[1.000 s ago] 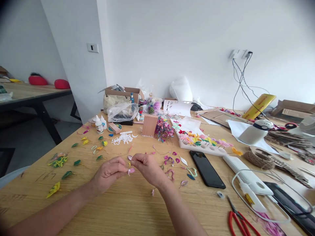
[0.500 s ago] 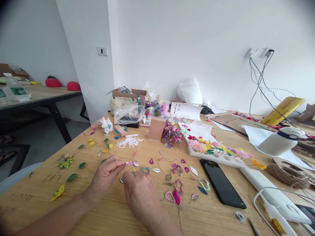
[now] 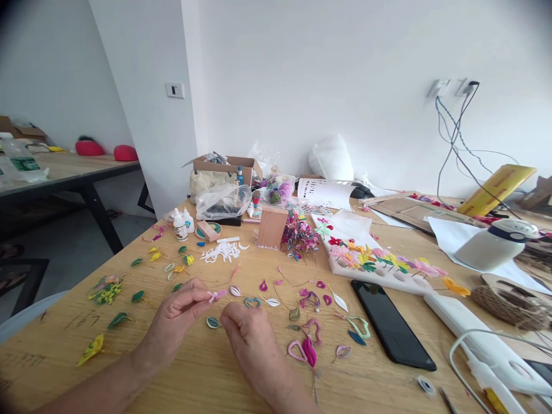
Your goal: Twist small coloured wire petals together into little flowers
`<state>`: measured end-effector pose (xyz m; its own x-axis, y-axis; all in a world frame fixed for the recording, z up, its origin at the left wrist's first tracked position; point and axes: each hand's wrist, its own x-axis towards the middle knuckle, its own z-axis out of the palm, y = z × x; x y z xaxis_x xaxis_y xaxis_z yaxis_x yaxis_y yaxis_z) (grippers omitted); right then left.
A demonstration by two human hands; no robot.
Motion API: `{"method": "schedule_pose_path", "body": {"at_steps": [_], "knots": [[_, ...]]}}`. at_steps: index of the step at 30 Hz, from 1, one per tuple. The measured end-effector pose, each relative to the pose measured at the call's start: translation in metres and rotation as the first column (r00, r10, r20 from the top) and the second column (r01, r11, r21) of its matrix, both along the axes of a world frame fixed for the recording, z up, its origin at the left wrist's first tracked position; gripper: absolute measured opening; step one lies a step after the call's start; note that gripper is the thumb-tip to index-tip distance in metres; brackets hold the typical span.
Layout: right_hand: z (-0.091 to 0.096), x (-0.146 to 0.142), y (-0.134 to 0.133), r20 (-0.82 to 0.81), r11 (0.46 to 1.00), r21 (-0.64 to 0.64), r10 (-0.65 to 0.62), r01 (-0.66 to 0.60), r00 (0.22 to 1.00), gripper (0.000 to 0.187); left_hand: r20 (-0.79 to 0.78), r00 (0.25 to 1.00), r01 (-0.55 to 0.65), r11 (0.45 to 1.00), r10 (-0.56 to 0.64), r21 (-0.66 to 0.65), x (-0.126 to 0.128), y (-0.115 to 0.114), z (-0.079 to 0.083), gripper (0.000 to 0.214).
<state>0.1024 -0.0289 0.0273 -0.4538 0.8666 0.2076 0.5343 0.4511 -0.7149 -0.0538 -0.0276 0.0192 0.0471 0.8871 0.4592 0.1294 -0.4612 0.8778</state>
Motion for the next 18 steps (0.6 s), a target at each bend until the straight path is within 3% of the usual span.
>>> {"method": "schedule_pose_path", "body": {"at_steps": [5,8,11,14,18], "knots": [[-0.002,0.008,0.003,-0.220,0.968,-0.247,-0.017,-0.038,0.975,0.023,-0.074,0.997,0.034,0.990,-0.024,0.139,-0.002,-0.004,0.005,0.013],[-0.004,0.021,0.009,-0.217,0.963,-0.267,-0.024,-0.036,0.976,0.017,-0.106,0.994,0.051,0.979,-0.030,0.199,-0.003,-0.004,0.006,0.016],[0.003,0.038,0.013,-0.178,0.991,-0.110,-0.096,0.077,0.979,0.016,-0.103,0.995,0.037,0.977,-0.015,0.212,-0.004,-0.004,0.005,0.016],[0.021,0.043,0.008,-0.143,0.975,0.130,-0.164,0.183,0.976,0.018,-0.144,0.990,0.022,0.977,0.009,0.212,-0.003,-0.003,0.004,0.015],[0.036,0.024,-0.007,-0.055,0.904,0.415,-0.094,0.108,0.994,0.017,-0.202,0.978,0.001,0.973,0.047,0.230,0.000,-0.004,0.005,0.015]]}}
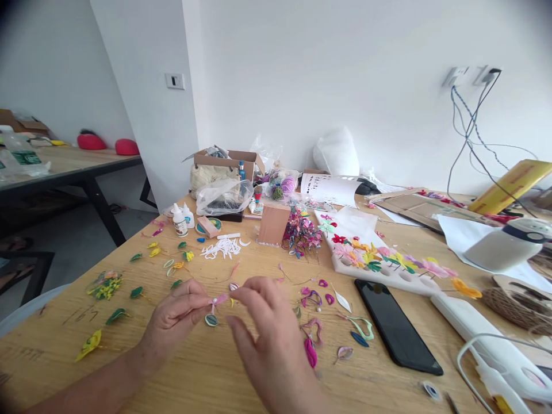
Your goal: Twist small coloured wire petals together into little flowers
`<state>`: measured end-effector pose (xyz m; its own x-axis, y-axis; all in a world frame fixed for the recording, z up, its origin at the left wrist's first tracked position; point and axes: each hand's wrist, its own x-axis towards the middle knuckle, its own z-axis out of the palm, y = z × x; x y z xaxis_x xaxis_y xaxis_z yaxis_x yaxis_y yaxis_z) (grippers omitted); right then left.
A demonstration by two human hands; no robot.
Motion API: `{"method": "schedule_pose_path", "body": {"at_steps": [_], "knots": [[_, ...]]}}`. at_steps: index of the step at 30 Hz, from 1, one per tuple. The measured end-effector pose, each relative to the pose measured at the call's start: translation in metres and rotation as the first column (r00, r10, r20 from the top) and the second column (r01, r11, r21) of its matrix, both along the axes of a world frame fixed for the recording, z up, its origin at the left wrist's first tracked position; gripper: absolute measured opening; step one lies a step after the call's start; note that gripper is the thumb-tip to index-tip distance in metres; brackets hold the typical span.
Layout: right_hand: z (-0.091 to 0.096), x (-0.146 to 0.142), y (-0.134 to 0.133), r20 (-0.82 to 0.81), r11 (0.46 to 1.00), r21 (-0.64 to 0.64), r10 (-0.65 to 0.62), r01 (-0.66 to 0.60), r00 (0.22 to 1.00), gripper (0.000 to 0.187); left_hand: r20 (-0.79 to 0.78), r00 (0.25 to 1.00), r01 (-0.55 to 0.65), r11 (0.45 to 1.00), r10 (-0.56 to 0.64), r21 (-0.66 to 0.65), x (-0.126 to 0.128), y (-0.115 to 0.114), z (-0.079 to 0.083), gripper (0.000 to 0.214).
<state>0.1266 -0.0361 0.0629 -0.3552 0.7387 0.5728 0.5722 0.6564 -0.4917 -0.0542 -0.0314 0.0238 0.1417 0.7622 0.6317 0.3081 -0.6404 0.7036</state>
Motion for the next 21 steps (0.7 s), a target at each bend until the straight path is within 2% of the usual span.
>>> {"method": "schedule_pose_path", "body": {"at_steps": [2,6,8,12,16,21], "knots": [[-0.003,-0.013,-0.004,0.051,0.999,0.051,0.016,-0.018,0.999,0.017,-0.014,1.000,-0.021,1.000,0.021,0.010,0.001,0.000,-0.001,0.016],[-0.015,-0.030,-0.001,0.058,0.998,0.040,-0.043,0.041,0.997,0.008,-0.048,0.998,-0.038,0.999,0.039,0.031,0.001,0.001,-0.004,0.016],[-0.019,-0.032,0.001,0.041,0.997,0.060,-0.047,0.044,0.998,0.003,-0.061,0.997,-0.038,0.999,0.040,0.025,0.001,0.001,-0.005,0.016],[-0.020,-0.032,0.000,0.095,0.994,0.106,-0.047,0.037,0.994,0.018,-0.058,0.997,-0.047,0.999,0.048,0.010,0.001,0.000,-0.004,0.016],[-0.023,-0.033,-0.001,0.194,0.978,0.204,-0.077,0.036,0.978,0.022,-0.052,0.998,-0.046,0.998,0.048,0.033,0.002,0.000,-0.003,0.017],[-0.026,-0.035,-0.001,0.139,0.986,0.154,-0.086,0.064,0.987,0.014,-0.074,0.997,-0.033,0.999,0.035,0.021,0.001,-0.001,-0.005,0.019]]}}
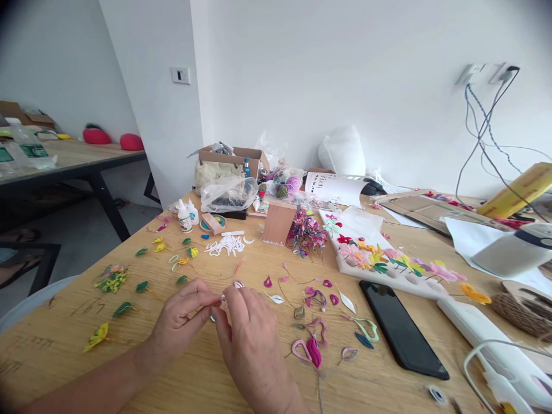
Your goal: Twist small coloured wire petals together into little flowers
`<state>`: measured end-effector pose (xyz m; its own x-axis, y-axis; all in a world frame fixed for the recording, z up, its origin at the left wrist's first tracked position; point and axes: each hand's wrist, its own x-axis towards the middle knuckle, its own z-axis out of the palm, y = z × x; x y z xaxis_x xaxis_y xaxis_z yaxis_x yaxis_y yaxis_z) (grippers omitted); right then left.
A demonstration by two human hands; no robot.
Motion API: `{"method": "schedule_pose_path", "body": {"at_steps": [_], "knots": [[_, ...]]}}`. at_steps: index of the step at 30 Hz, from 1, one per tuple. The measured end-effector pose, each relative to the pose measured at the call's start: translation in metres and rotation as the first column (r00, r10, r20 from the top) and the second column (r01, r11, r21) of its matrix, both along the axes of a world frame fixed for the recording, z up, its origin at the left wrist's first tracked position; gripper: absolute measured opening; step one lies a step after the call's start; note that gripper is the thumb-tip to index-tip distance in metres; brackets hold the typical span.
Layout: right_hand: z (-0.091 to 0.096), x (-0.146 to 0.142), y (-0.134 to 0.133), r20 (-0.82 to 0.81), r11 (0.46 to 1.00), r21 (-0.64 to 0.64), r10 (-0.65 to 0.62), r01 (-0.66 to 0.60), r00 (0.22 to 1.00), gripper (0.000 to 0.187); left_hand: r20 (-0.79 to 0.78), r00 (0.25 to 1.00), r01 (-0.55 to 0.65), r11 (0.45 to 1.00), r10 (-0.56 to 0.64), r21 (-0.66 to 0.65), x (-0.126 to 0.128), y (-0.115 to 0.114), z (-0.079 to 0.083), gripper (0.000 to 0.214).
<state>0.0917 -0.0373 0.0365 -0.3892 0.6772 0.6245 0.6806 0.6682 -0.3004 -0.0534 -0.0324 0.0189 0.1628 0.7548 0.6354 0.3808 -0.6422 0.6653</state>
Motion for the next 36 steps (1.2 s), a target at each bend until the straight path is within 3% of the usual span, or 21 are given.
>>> {"method": "schedule_pose_path", "body": {"at_steps": [3,8,13,21,23,26,29,31,33,36], "knots": [[0.002,0.000,-0.001,0.046,1.000,-0.020,0.017,-0.016,0.999,0.016,-0.003,1.000,0.004,1.000,-0.004,-0.031,0.001,-0.002,0.001,0.018],[0.010,0.002,-0.002,0.277,0.994,0.091,0.029,-0.056,0.960,0.014,0.073,0.997,0.039,0.985,-0.028,-0.167,0.003,0.000,0.001,0.016],[0.015,0.002,0.001,0.404,0.980,0.160,0.048,-0.123,0.913,0.012,0.187,0.981,0.105,0.938,-0.044,-0.330,0.003,0.003,-0.005,0.018],[0.023,0.009,0.002,0.399,0.966,0.161,0.125,-0.203,0.908,0.021,0.278,0.960,0.149,0.897,-0.031,-0.416,0.002,0.005,-0.010,0.012],[0.030,0.021,0.013,0.355,0.982,0.135,0.079,-0.135,0.932,0.020,0.243,0.970,0.118,0.902,-0.015,-0.415,0.002,0.005,-0.011,0.011],[0.035,0.048,0.042,0.280,0.987,-0.026,-0.143,0.156,0.949,0.019,0.175,0.984,0.110,0.905,-0.040,-0.411,0.003,0.005,-0.009,0.014],[0.027,0.079,0.074,0.223,0.883,-0.303,-0.301,0.359,0.927,0.017,0.175,0.980,0.162,0.901,-0.098,-0.402,0.005,0.004,-0.009,0.012],[0.015,0.096,0.088,0.181,0.791,-0.455,-0.366,0.408,0.913,0.020,0.193,0.974,0.185,0.900,-0.116,-0.395,0.006,0.004,-0.010,0.011],[0.002,0.108,0.096,0.180,0.750,-0.503,-0.395,0.429,0.901,0.023,0.222,0.966,0.214,0.898,-0.135,-0.386,0.007,0.004,-0.012,0.011],[-0.014,0.115,0.098,0.219,0.743,-0.483,-0.410,0.463,0.886,0.025,0.251,0.955,0.250,0.884,-0.158,-0.395,0.010,0.002,-0.011,0.011]]}}
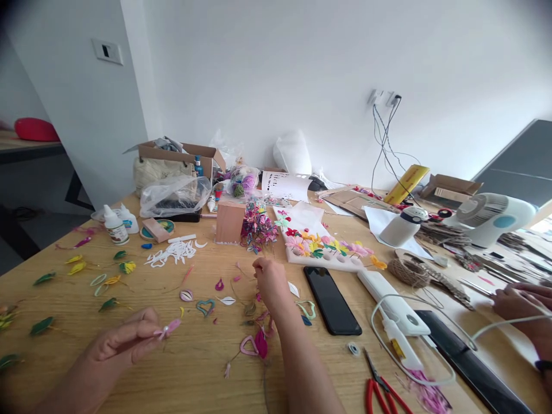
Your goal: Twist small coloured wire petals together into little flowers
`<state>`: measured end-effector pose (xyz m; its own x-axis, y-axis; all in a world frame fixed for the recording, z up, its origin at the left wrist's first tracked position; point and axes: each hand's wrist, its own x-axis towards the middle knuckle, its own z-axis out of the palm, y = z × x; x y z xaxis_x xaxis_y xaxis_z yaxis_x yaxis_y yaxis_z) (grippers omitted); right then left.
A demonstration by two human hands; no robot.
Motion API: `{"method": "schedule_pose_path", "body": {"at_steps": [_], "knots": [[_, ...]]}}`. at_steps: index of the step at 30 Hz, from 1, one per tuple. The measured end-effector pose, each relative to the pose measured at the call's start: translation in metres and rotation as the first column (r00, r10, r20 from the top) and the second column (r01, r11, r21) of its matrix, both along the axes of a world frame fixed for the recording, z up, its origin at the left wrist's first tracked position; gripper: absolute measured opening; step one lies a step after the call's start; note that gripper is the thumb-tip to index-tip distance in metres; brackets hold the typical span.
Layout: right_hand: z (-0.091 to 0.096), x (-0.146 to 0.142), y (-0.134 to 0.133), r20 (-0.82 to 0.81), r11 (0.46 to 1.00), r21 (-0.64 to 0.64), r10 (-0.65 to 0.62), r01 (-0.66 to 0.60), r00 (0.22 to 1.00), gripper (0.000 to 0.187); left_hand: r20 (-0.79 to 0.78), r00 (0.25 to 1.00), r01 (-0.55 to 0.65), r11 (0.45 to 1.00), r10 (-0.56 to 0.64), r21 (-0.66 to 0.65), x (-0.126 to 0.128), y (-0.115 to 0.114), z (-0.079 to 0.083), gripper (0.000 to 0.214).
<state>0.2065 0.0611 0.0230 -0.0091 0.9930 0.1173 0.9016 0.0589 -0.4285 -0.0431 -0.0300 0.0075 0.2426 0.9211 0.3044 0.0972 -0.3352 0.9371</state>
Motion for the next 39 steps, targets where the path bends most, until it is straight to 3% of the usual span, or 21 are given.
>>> {"method": "schedule_pose_path", "body": {"at_steps": [7,13,19,26,28,31,33,35,37,39], "knots": [[-0.013,-0.018,-0.003,0.195,0.996,0.023,0.075,-0.081,0.978,0.023,-0.038,0.998,0.050,0.994,-0.054,-0.095,0.009,-0.005,0.007,0.014],[-0.018,-0.024,0.002,0.343,0.999,-0.004,0.040,-0.042,0.939,0.021,-0.061,0.995,0.068,0.984,-0.079,-0.162,0.011,-0.007,0.005,0.016],[-0.020,-0.026,0.005,0.384,1.000,-0.016,0.001,0.006,0.923,0.023,-0.016,0.995,0.092,0.962,-0.099,-0.258,0.012,-0.007,0.003,0.017],[-0.018,-0.020,0.003,0.330,0.996,0.083,-0.046,0.020,0.943,0.020,0.017,0.997,0.077,0.959,-0.075,-0.273,0.011,-0.005,0.007,0.017],[-0.015,-0.022,0.001,0.260,0.995,0.102,-0.032,0.006,0.965,0.018,0.044,0.995,0.102,0.958,-0.094,-0.266,0.010,-0.004,0.008,0.016],[-0.007,-0.030,-0.006,-0.078,0.988,0.118,0.114,-0.104,0.990,0.015,0.094,0.990,0.122,0.965,-0.103,-0.232,0.009,-0.004,0.007,0.014],[-0.003,-0.039,-0.013,-0.365,0.966,0.105,0.258,-0.236,0.894,0.014,0.139,0.987,0.109,0.978,-0.085,-0.178,0.007,-0.001,0.004,0.011],[-0.001,-0.048,-0.022,-0.552,0.925,0.072,0.348,-0.373,0.758,0.013,0.193,0.980,0.071,0.991,-0.048,-0.114,0.004,0.002,0.000,0.009],[-0.002,-0.056,-0.029,-0.658,0.885,0.032,0.369,-0.465,0.657,0.013,0.231,0.973,0.023,0.998,-0.008,-0.061,0.000,0.005,-0.002,0.010],[-0.005,-0.063,-0.034,-0.711,0.856,-0.013,0.356,-0.517,0.607,0.013,0.241,0.970,-0.013,1.000,0.019,-0.025,-0.003,0.008,-0.001,0.010]]}}
